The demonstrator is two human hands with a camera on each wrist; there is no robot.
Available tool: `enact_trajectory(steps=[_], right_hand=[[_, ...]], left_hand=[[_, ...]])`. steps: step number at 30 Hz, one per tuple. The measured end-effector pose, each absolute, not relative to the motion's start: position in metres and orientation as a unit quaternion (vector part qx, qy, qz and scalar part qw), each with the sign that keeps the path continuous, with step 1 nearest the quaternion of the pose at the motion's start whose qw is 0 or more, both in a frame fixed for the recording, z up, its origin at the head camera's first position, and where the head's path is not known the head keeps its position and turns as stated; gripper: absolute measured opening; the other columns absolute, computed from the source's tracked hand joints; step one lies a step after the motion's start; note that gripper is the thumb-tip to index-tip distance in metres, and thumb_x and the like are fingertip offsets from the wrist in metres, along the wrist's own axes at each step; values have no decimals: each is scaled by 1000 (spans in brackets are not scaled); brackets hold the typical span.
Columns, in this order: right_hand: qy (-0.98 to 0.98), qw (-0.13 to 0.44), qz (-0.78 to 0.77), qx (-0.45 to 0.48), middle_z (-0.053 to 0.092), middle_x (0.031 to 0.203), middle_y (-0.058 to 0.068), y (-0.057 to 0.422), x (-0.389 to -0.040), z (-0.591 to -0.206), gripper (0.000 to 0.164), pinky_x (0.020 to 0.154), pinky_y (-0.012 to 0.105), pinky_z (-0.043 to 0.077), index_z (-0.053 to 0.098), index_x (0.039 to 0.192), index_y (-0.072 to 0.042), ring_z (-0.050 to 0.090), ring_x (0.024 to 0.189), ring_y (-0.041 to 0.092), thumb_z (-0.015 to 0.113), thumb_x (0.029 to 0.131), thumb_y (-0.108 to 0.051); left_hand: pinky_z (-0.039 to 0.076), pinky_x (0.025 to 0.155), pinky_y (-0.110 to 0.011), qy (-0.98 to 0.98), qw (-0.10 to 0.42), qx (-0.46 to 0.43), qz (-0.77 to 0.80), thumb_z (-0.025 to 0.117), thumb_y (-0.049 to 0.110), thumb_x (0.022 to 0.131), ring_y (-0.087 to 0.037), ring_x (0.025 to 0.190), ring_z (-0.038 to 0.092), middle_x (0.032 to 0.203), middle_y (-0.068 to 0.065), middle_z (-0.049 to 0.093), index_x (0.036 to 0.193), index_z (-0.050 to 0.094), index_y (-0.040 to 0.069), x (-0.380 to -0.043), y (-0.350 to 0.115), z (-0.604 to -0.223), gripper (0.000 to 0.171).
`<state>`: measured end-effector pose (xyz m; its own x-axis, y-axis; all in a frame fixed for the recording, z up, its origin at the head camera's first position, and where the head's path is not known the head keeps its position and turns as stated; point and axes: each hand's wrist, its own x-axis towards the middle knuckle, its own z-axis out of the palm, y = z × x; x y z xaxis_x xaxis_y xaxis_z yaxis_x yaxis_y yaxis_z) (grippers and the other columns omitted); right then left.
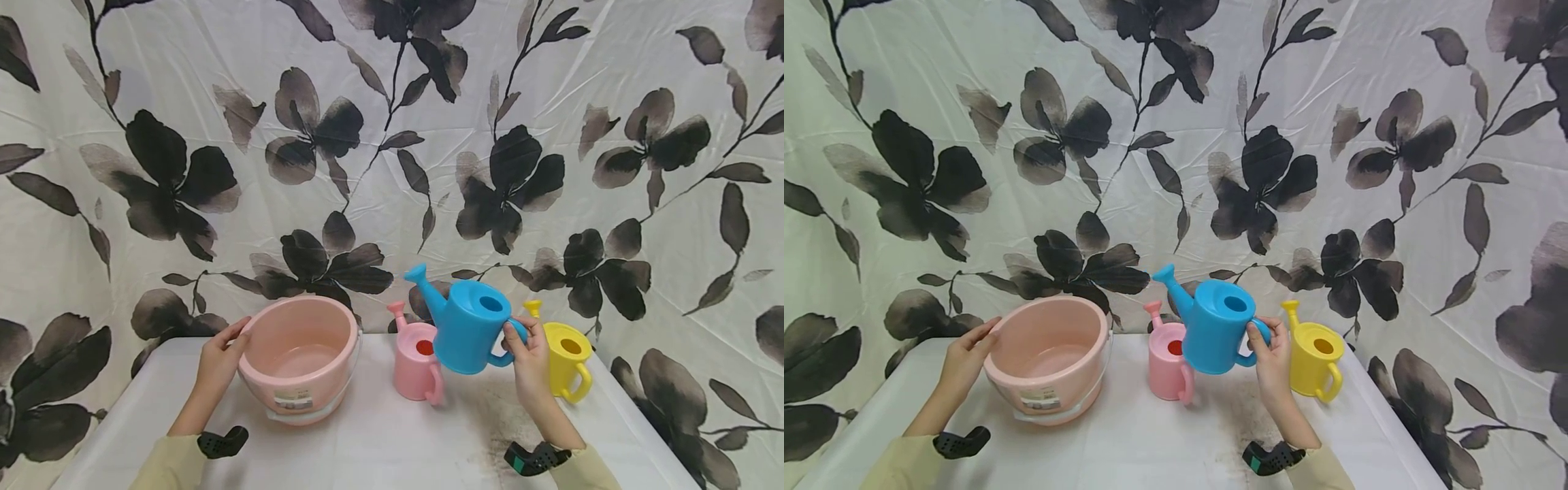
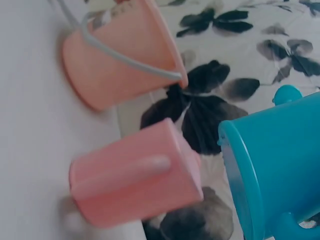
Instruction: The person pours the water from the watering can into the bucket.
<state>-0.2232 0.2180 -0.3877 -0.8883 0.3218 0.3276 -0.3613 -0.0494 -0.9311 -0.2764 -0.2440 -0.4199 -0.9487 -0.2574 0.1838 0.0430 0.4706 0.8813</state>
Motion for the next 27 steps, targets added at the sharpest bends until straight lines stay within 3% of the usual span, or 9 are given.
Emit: enact_trajectory(steps=[5,10,16,19,23,27], right_hand=[[-647,243,723,5,58,86,-12,236,-218,-395,7,72,15,44,47,104,-16,48,76,6,51,98,-13],[-663,248,706,22,60,90,-15,249,-213,-406,8,69,15,43,49,105,-12,47,74,5,52,98,-9],[-692,250,677,32,54,77,-12,258,-212,-420,7,64,18,40,49,104,-11,44,69,6,52,97,-8],[-708,247,661,29,55,77,-12,261,-213,-426,9,65,19,40,49,106,-5,45,69,6,52,98,-8],[-728,247,639,14,56,80,-13,264,-212,-436,20,66,18,40,46,111,6,45,72,6,52,97,-7],[-735,252,629,3,55,80,-15,266,-213,-445,20,66,18,39,46,110,6,45,72,5,53,97,-6]], left_hand=[[39,68,-2,-844,150,61,-511,42,32,101,18,81,41,133,-22,53,141,47,6,-276,-244,-418,48],[39,69,-1,-843,148,62,-513,42,33,101,16,84,42,135,-21,53,142,47,7,-276,-243,-417,48],[39,69,-1,-845,141,68,-512,41,33,101,12,86,43,135,-21,52,142,47,8,-277,-243,-417,49],[39,68,-1,-846,139,67,-510,41,33,101,7,90,46,135,-21,52,143,46,8,-277,-242,-417,49],[40,68,-2,-844,142,65,-513,41,33,101,13,86,46,134,-21,52,143,46,7,-277,-242,-418,49],[40,68,-2,-842,144,64,-516,42,33,101,20,78,42,133,-21,52,142,46,7,-276,-242,-419,49]])
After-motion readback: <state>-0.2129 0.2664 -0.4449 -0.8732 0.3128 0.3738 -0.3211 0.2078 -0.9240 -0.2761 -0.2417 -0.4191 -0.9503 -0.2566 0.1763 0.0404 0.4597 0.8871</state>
